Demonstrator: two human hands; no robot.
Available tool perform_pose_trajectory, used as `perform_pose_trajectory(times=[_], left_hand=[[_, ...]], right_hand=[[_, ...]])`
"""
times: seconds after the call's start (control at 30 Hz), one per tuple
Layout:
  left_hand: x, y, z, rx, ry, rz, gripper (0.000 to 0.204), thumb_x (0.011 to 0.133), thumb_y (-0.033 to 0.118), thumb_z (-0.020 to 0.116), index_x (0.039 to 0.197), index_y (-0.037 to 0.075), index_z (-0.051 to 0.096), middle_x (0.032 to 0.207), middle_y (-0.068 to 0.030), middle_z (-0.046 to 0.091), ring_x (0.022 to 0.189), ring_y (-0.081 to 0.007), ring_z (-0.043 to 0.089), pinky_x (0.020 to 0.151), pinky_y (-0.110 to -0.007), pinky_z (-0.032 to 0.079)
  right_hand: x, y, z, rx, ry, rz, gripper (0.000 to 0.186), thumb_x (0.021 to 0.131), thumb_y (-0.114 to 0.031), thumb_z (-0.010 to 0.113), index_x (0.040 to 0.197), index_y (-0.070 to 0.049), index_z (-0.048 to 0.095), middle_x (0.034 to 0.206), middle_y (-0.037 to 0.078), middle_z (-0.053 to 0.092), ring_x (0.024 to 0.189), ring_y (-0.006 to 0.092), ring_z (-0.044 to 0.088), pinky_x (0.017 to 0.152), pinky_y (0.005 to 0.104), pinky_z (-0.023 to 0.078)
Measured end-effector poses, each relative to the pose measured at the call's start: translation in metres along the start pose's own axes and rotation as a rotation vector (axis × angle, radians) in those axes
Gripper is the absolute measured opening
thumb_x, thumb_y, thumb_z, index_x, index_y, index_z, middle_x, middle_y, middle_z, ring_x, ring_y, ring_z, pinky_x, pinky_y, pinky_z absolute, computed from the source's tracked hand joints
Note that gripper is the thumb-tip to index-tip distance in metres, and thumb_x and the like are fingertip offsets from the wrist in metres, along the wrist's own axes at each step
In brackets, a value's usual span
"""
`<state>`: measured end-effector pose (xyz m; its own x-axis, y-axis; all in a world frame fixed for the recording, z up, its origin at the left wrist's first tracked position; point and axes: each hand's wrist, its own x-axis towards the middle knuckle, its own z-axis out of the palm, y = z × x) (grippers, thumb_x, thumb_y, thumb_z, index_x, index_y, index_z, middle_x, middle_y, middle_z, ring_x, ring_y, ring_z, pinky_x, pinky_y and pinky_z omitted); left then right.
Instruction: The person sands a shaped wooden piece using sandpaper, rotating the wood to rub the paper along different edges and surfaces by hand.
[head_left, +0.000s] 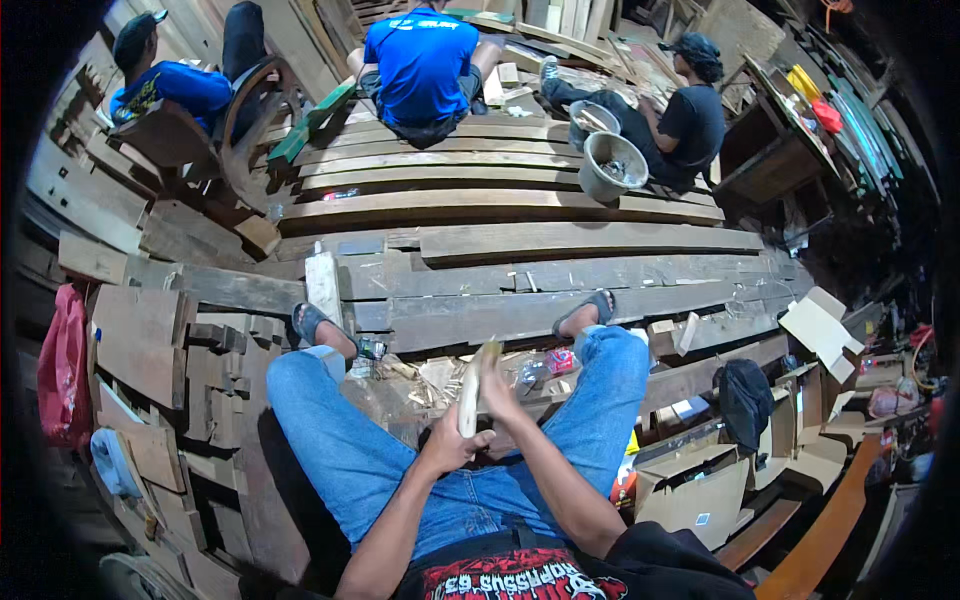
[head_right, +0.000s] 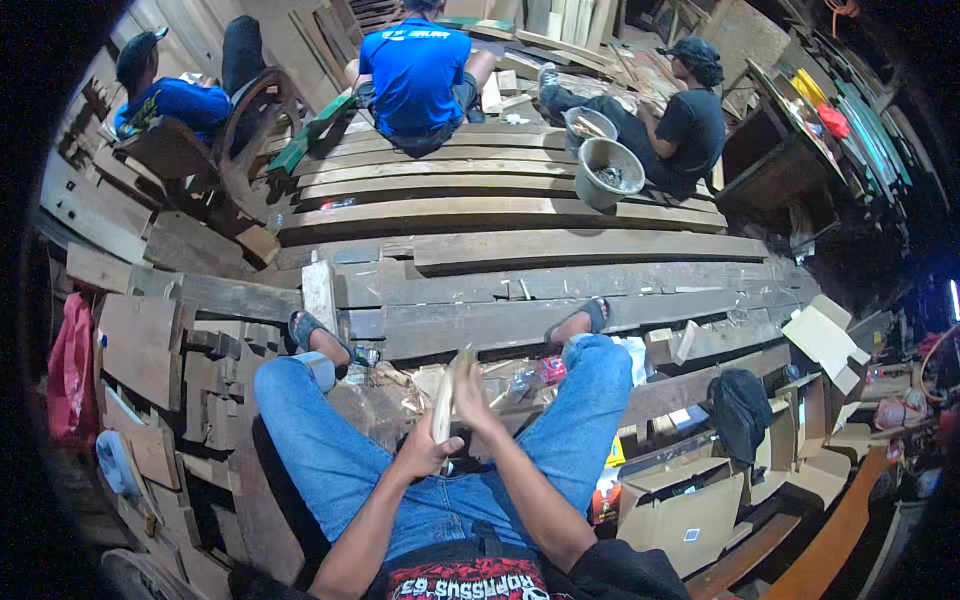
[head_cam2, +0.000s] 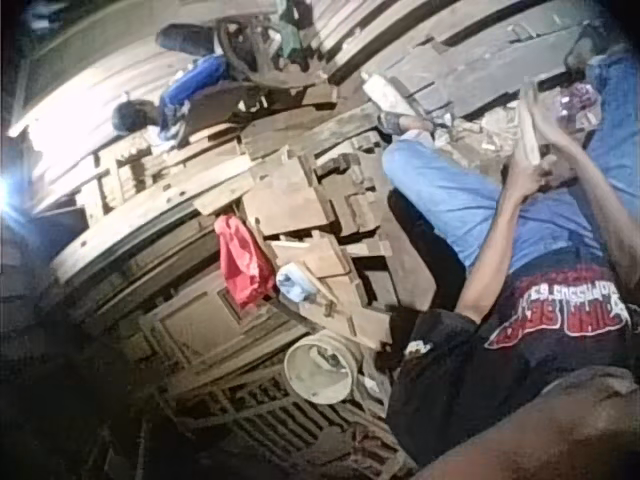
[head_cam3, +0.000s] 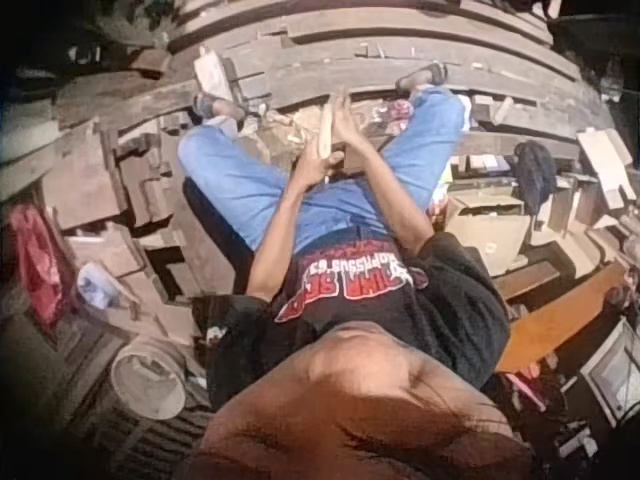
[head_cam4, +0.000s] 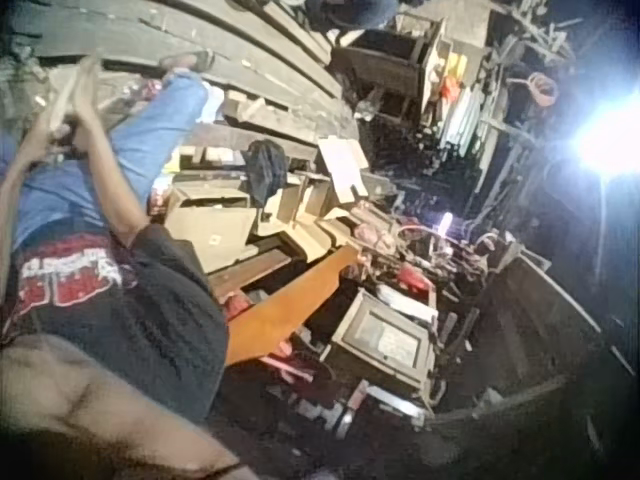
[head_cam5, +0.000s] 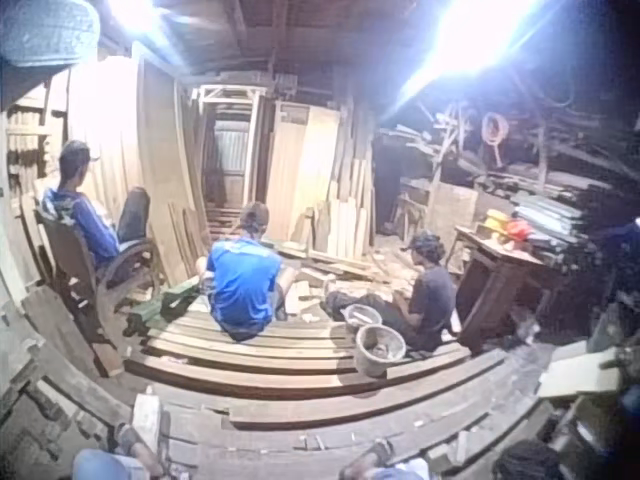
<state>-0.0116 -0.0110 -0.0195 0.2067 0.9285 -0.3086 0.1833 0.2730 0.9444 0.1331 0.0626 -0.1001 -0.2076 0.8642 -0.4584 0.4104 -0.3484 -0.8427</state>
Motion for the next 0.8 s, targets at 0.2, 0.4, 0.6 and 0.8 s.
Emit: perform_pose_trajectory(times=[0.2, 0.4, 0.6, 0.8], left_hand=[[-0.011, -0.011, -0.014, 0.065, 0.053, 0.051, 0.095, 0.067, 0.074, 0.071, 0.117, -0.004, 0.05, 0.097, -0.0118, 0.058, 0.09, -0.022, 0.055, 0.082, -0.037, 0.046], [0.011, -0.016, 0.004, -0.208, -0.072, -0.07, 0.081, 0.075, 0.064, 0.07, 0.116, -0.004, 0.052, 0.095, -0.0067, 0.058, 0.087, -0.0166, 0.055, 0.079, -0.033, 0.047], [0.006, -0.008, -0.005, -0.518, -0.023, -0.12, 0.044, 0.091, 0.039, 0.062, 0.117, 0.005, 0.051, 0.081, 0.0026, 0.051, 0.069, -0.0062, 0.048, 0.061, -0.022, 0.041], [0.008, 0.006, -0.012, -0.702, 0.06, -0.219, 0.023, 0.095, 0.023, 0.057, 0.112, 0.007, 0.054, 0.071, 0.0028, 0.05, 0.053, -0.0067, 0.049, 0.045, -0.024, 0.039]], right_hand=[[-0.018, -0.038, 0.018, -0.04, 0.001, -0.147, 0.063, 0.104, -0.043, 0.024, 0.145, 0.005, 0.024, 0.148, 0.031, 0.028, 0.14, 0.0442, 0.025, 0.117, 0.042, 0.02], [0.07, 0.036, -0.061, 0.794, 0.689, 0.005, 0.055, 0.103, -0.047, 0.03, 0.137, -0.004, 0.041, 0.11, 0.013, 0.061, 0.092, 0.0179, 0.06, 0.077, 0.0302, 0.047], [0.016, -0.035, -0.046, 0.834, 0.389, 0.024, 0.044, 0.105, -0.035, 0.035, 0.132, -0.002, 0.046, 0.095, 0.011, 0.064, 0.084, 0.016, 0.059, 0.079, 0.0305, 0.05], [-0.031, -0.047, -0.027, 0.365, 0.269, -0.111, 0.025, 0.098, -0.01, 0.048, 0.121, 0.0, 0.052, 0.088, 0.004, 0.06, 0.079, 0.0093, 0.056, 0.069, 0.0264, 0.047]])
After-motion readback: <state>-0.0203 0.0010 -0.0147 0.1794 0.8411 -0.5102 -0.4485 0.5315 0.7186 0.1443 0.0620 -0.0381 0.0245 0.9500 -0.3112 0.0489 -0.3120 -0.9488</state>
